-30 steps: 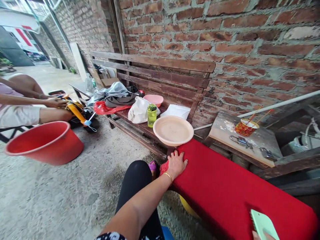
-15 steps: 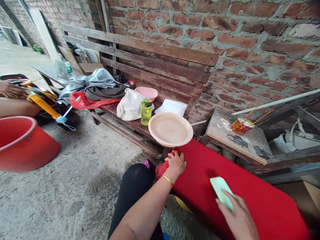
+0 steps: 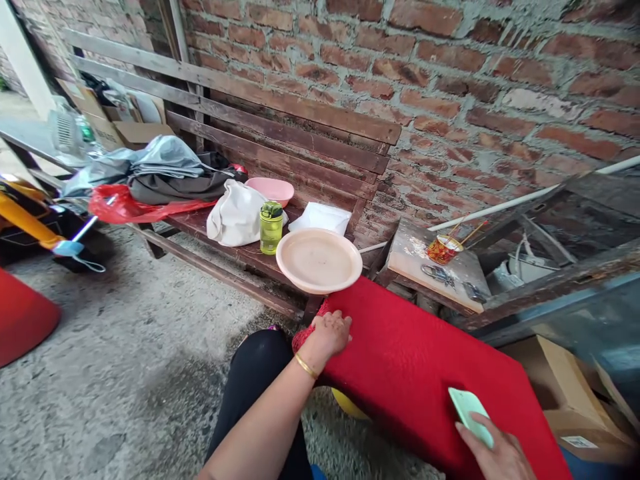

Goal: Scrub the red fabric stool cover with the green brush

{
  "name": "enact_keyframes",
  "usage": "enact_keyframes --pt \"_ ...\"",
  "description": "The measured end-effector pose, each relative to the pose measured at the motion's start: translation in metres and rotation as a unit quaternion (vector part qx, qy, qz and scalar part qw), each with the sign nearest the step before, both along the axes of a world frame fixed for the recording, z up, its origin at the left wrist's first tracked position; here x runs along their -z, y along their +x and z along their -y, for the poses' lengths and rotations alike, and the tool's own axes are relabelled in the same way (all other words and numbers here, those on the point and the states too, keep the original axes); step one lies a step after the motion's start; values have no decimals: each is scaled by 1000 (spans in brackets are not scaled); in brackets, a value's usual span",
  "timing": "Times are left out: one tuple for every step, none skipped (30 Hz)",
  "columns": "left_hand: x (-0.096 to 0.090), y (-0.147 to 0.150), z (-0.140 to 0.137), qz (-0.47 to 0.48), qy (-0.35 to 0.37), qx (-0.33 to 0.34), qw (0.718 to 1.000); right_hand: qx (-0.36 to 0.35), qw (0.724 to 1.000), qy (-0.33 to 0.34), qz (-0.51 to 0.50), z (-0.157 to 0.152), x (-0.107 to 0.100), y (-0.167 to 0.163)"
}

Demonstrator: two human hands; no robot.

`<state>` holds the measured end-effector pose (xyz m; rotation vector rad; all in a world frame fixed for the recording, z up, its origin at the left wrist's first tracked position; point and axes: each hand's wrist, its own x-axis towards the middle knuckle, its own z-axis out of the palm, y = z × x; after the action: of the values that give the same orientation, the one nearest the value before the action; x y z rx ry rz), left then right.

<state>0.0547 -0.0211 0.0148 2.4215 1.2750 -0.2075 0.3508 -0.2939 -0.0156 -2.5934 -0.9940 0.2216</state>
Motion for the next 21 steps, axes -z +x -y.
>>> enact_keyframes --pt "-4 -2 -2 -8 -12 -4 1000 7 1000 6 5 3 -2 3" --pt "-7 -4 -4 -19 -23 -10 999 2 1000 16 8 1 -5 0" --pt "-10 -5 -7 -29 -33 -17 999 -13 999 28 8 -7 -8 -8" --pt "-12 -7 -9 -37 -39 -23 998 -33 999 40 5 -20 -11 -21" --pt "-13 -8 -12 -44 -45 -26 998 -58 997 48 -3 -37 -13 -37" --pt "-13 -9 -14 -47 -50 -27 997 -89 995 52 -13 -57 -16 -56" --pt "-12 -11 -15 -46 -51 -24 997 -125 991 52 -21 -77 -17 -75" --pt "-12 -13 -16 -43 -49 -20 998 -163 985 49 -22 -96 -19 -92" --pt "-11 -15 -16 -39 -44 -17 998 -200 979 44 -18 -115 -19 -108" --pt "-10 -17 -16 -36 -37 -15 999 -235 971 38 -8 -131 -20 -121" --pt "-9 -19 -16 -33 -27 -14 999 -265 964 31 3 -144 -21 -130" --pt "-9 -20 -16 -30 -17 -15 999 -288 957 21 14 -154 -21 -135" --pt "-9 -22 -16 -28 -10 -16 999 -302 953 5 20 -160 -22 -134" --pt "-9 -23 -17 -27 -9 -18 999 -307 951 -17 19 -161 -22 -129" --pt "-8 -24 -17 -23 -11 -18 1000 -302 952 -42 13 -158 -22 -119" --pt "-7 -24 -18 -19 -16 -18 1000 -289 955 -68 5 -150 -22 -104" --pt "-6 -24 -19 -14 -21 -19 1000 -266 960 -91 0 -138 -22 -86" --pt "-4 -23 -20 -8 -25 -18 999 -238 965 -107 0 -123 -23 -66" --pt "-1 -23 -21 1 -28 -18 999 -211 971 -117 5 -106 -23 -45" --pt "1 -22 -21 10 -31 -16 999 -180 976 -120 25 -89 -24 -24" --pt "4 -22 -21 18 -36 -15 999 -164 977 -125 46 -74 -26 -7"
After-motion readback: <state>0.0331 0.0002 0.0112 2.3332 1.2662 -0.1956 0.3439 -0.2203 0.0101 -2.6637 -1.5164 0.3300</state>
